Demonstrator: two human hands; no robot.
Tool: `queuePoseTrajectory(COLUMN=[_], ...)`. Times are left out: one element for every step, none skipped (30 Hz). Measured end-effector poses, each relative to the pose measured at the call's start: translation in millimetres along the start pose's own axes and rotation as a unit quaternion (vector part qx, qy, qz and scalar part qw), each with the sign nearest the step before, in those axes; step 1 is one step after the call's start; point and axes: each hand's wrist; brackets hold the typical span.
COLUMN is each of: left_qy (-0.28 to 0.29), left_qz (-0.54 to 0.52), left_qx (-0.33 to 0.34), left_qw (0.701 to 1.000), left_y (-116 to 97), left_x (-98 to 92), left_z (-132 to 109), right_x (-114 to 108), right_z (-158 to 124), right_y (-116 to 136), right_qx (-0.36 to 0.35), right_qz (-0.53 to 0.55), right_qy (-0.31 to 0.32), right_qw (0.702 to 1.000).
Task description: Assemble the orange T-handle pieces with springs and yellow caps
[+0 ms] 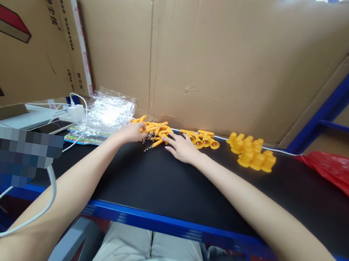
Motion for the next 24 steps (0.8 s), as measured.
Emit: queuePoseTrajectory(left_qy=[-0.014,-0.026,-0.037,-0.047,-0.056,-0.064,-0.071,-0.080,-0.088,-0.096,-0.104,-0.110,-0.113,-0.114,-0.112,-0.110,-0.108,-0.107,-0.107,-0.108,-0.107,-0.105,-0.102,-0.100], left_qz=[-0.002,-0.008,-0.015,-0.023,-0.029,-0.034,-0.039,-0.043,-0.046,-0.048,-0.049,-0.049,-0.049,-0.050,-0.052,-0.055,-0.059,-0.062,-0.065,-0.068,-0.072,-0.076,-0.081,-0.087], left_qx=[-0.007,-0.013,-0.016,-0.018,-0.019,-0.019,-0.018,-0.015,-0.011,-0.006,-0.002,0.001,0.000,-0.002,-0.004,-0.004,-0.001,0.003,0.006,0.009,0.011,0.012,0.015,0.018], left_qw=[1.000,1.000,0.999,0.998,0.998,0.997,0.997,0.996,0.995,0.994,0.993,0.993,0.992,0.992,0.992,0.992,0.992,0.992,0.992,0.992,0.992,0.991,0.991,0.991], left_y=[0,0,0,0,0,0,-1,-1,-2,-2,-3,-4,-5,-6,-7,-8,-9,-10,-11,-12,-13,-14,-15,-16], left_x=[1.5,2.9,4.1,5.3,6.3,7.3,8.4,9.7,11.2,12.9,14.8,16.6,18.3,19.8,20.9,21.6,22.0,22.1,22.1,22.1,22.2,22.5,23.1,23.8], left_z=[0,0,1,1,1,2,2,3,3,4,5,5,5,6,6,6,5,5,4,3,3,2,1,1], right_x=[1,2,3,4,5,6,7,8,9,10,10,9,8,7,4,0,-6,-13,-21,-30,-40,-50,-60,-70], right_z=[5,11,17,22,28,33,38,42,45,47,49,49,48,47,44,40,35,29,22,14,5,-4,-13,-22], right_y=[1,3,4,5,7,9,10,13,15,17,19,21,22,22,22,20,18,15,11,5,-1,-7,-15,-23], right_qx=[0.005,0.015,0.027,0.040,0.053,0.063,0.073,0.082,0.090,0.098,0.104,0.109,0.113,0.115,0.118,0.122,0.125,0.130,0.133,0.136,0.146,0.167,0.193,0.228], right_qz=[-0.013,-0.023,-0.032,-0.040,-0.048,-0.056,-0.062,-0.066,-0.066,-0.064,-0.059,-0.052,-0.044,-0.037,-0.032,-0.030,-0.032,-0.037,-0.048,-0.061,-0.077,-0.092,-0.101,-0.106], right_qy=[-0.004,-0.004,-0.001,0.002,0.004,0.005,0.003,0.001,-0.001,-0.004,-0.007,-0.008,-0.009,-0.009,-0.008,-0.007,-0.005,-0.004,-0.003,0.002,0.007,0.014,0.027,0.050], right_qw=[1.000,1.000,0.999,0.998,0.997,0.996,0.995,0.994,0.994,0.993,0.993,0.993,0.993,0.993,0.992,0.992,0.992,0.991,0.990,0.989,0.986,0.982,0.976,0.967])
Point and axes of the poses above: each hand's wrist, its own z-axis towards the middle knuckle, its own x-axis out of the palm, y = z × x, and after that the axes turned 2 degrees about x, right-handed
